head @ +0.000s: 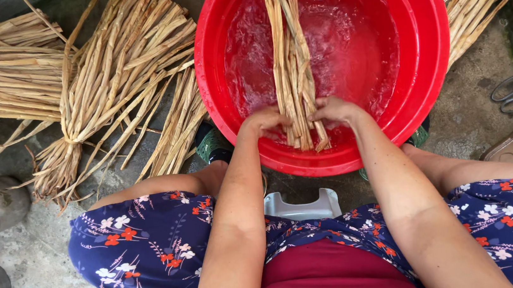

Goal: The person repeatedly picks up bundles of dried plant stalks and submerges them in a red basin of water. They agitate the stalks by hand to ensure they are fully wetted, then place them back on the floor. The process is repeated for multiple bundles.

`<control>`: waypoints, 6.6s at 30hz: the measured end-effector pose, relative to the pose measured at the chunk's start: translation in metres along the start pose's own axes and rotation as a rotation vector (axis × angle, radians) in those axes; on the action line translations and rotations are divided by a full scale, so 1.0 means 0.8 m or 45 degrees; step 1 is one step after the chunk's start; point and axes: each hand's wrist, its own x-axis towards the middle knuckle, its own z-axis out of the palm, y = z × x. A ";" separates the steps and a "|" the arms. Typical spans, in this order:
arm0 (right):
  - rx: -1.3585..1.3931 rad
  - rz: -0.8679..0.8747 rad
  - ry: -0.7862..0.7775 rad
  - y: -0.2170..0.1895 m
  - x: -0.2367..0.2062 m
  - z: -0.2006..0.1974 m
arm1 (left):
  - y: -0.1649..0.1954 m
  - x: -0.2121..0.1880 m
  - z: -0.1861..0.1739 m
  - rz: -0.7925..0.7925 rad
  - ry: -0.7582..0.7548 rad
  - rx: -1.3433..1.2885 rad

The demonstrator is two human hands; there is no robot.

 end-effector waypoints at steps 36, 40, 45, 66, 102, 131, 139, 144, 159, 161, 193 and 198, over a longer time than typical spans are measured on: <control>0.178 -0.059 0.180 0.054 0.020 -0.043 | 0.021 -0.007 0.050 0.158 0.210 -0.349; 0.358 -0.193 0.001 0.058 0.012 -0.060 | 0.019 -0.001 0.050 0.229 0.262 -0.549; -0.075 0.150 -0.012 0.073 0.021 -0.056 | 0.003 0.015 0.052 0.139 0.123 -0.223; 0.032 0.071 -0.005 0.062 0.017 -0.041 | -0.001 0.023 0.064 0.009 0.073 -0.109; 0.007 -0.034 0.360 -0.008 -0.046 -0.033 | 0.022 -0.009 0.078 0.174 -0.179 -0.555; -1.239 -0.098 -0.036 0.071 0.085 0.016 | -0.008 0.038 0.067 0.133 0.347 -0.241; -1.211 -0.442 -0.064 0.013 0.033 0.078 | 0.009 0.061 0.089 -0.082 -0.070 -0.845; -0.851 -0.227 0.058 -0.082 -0.123 0.024 | 0.089 0.060 -0.005 0.030 0.255 -1.592; 0.324 -0.115 0.634 -0.067 -0.118 -0.080 | 0.076 0.016 -0.064 0.406 0.295 -1.640; 0.182 0.053 0.578 -0.040 -0.053 -0.052 | 0.055 0.032 -0.037 0.312 0.330 -1.577; -0.086 -0.677 0.239 -0.174 -0.390 -0.146 | 0.197 0.010 -0.130 0.519 -0.051 -1.807; 0.392 -1.046 0.455 -0.167 -0.463 -0.240 | 0.199 -0.029 -0.108 0.585 -0.024 -1.561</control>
